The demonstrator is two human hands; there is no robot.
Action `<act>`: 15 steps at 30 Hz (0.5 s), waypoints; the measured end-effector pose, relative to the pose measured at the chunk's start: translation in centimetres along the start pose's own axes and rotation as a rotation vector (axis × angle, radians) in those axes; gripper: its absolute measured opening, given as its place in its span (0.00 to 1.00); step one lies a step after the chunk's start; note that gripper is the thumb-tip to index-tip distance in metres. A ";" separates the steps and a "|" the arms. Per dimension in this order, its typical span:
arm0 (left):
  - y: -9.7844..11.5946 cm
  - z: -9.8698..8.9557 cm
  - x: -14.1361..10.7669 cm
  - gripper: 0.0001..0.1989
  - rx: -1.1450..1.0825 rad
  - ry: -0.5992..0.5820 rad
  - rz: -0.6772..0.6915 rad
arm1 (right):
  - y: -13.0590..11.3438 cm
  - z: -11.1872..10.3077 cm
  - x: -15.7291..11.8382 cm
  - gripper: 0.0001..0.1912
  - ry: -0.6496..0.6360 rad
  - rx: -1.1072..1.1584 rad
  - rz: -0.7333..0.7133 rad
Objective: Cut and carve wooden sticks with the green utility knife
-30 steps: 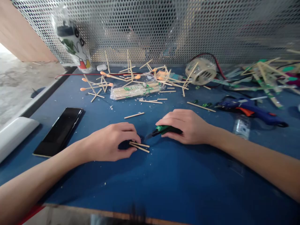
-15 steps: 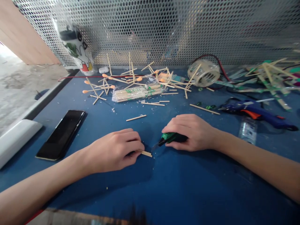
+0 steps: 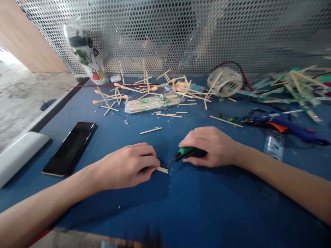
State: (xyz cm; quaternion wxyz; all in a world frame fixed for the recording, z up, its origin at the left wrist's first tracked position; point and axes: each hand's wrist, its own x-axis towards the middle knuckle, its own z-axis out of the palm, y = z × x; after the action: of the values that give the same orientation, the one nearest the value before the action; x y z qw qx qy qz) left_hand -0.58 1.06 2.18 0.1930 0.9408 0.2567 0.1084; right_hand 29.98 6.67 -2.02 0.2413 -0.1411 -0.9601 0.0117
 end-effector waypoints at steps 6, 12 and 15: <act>-0.1 0.0 0.0 0.09 0.007 -0.006 0.002 | 0.0 -0.1 -0.1 0.18 -0.004 -0.003 0.006; -0.3 -0.3 -0.1 0.11 -0.013 -0.063 0.023 | -0.1 -0.3 0.0 0.18 0.028 -0.095 -0.097; -0.5 -0.5 -0.1 0.12 -0.027 -0.064 0.069 | -0.2 -0.5 0.0 0.11 0.048 -0.152 -0.113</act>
State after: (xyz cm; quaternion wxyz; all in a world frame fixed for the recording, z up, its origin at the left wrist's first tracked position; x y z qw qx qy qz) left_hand -1.05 1.51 2.40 0.2098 0.9495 0.2161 0.0881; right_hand 30.13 6.50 -1.54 0.2529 -0.1049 -0.9586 -0.0780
